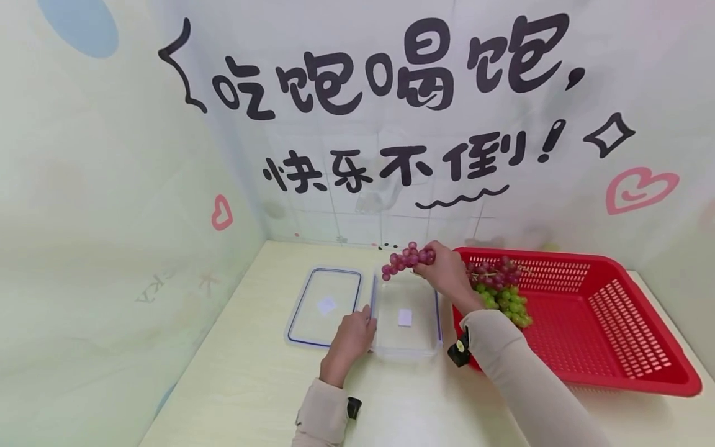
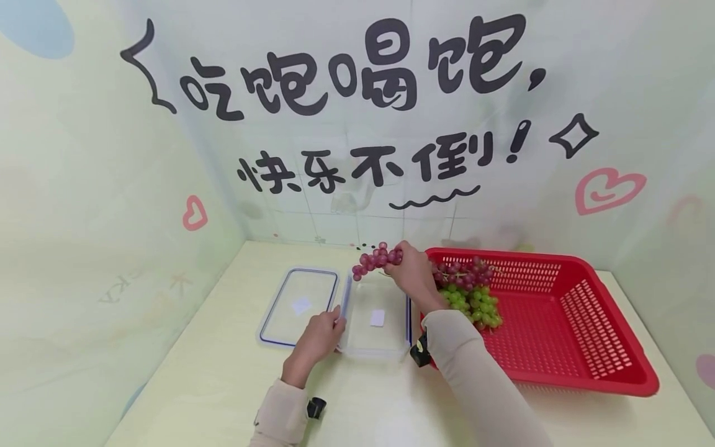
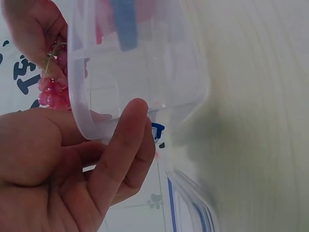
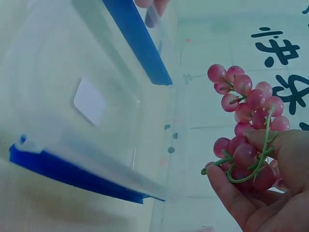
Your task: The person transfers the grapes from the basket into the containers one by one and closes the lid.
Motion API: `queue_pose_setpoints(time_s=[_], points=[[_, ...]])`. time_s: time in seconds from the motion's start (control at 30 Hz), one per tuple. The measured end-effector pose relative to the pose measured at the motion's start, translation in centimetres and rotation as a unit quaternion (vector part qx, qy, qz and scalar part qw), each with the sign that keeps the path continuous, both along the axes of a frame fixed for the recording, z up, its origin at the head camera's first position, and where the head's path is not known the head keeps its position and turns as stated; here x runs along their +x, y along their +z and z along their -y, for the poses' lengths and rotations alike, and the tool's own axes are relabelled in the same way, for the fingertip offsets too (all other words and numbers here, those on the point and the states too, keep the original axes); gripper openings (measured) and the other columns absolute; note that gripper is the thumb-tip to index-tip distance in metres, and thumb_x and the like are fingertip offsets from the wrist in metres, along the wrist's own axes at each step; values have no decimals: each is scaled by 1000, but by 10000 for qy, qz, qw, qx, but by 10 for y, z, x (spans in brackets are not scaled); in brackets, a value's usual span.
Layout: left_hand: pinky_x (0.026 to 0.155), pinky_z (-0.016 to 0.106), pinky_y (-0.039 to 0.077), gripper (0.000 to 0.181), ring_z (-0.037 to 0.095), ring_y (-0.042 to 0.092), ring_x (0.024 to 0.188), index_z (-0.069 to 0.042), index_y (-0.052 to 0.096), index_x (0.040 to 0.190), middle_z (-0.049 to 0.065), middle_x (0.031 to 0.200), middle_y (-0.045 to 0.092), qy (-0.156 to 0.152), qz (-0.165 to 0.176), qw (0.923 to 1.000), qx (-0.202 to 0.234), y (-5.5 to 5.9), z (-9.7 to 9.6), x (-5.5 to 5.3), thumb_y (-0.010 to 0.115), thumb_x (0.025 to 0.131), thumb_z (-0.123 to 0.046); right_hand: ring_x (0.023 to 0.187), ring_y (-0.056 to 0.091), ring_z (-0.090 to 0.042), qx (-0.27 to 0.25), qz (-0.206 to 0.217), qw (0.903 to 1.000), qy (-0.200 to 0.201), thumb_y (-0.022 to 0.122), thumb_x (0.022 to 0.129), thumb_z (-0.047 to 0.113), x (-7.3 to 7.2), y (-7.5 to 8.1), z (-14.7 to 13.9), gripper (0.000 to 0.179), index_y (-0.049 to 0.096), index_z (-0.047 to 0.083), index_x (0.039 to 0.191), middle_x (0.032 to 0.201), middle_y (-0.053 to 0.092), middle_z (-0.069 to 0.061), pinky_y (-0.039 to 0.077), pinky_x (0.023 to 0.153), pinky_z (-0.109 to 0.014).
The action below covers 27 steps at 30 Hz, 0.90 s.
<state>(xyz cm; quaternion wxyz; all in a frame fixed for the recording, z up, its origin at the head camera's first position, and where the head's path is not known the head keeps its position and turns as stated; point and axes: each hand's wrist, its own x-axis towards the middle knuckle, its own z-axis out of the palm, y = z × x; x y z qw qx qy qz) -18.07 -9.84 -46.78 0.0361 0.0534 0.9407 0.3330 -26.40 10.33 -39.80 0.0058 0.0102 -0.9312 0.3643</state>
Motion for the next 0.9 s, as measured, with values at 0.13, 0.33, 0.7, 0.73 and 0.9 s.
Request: queue_pose_setpoints(time_s=[0.13, 0.33, 0.7, 0.73, 0.9], points=[[51, 27, 43, 45, 24, 59, 70, 13, 47, 139, 32, 125, 61, 64, 75, 9999, 110, 4, -1, 0, 51, 102, -12, 87, 60, -26, 38, 27, 10000, 12, 73, 91, 21, -1, -4, 4, 33, 60, 8, 117, 104, 68, -13, 54, 74, -35], [48, 25, 41, 44, 19, 56, 61, 13, 49, 138, 30, 123, 62, 200, 44, 9996, 174, 6, 2, 0, 52, 101, -12, 83, 59, -25, 45, 158, 9999, 0, 74, 90, 21, -2, -13, 11, 28, 60, 8, 111, 99, 67, -12, 53, 69, -32], [46, 25, 40, 44, 15, 49, 53, 11, 50, 138, 29, 119, 64, 225, 75, 9993, 298, 1, 4, -1, 53, 101, -13, 78, 60, -23, 288, 300, 9991, 63, 75, 89, 23, -6, -28, 21, 33, 60, 4, 112, 94, 68, -13, 51, 64, -29], [45, 25, 40, 44, 15, 50, 52, 11, 50, 138, 29, 117, 65, 221, 69, 9992, 313, 1, 4, -1, 53, 101, -13, 77, 60, -23, 284, 326, 9990, 64, 75, 89, 23, -6, -30, 22, 33, 60, 4, 112, 93, 68, -13, 51, 64, -29], [44, 24, 39, 44, 13, 49, 48, 11, 50, 138, 27, 107, 67, 208, -15, 9991, 380, 2, 5, 0, 53, 101, -12, 77, 60, -23, 355, 438, 9984, 58, 74, 89, 22, -7, -36, 24, 36, 60, 3, 116, 93, 68, -13, 53, 66, -30]])
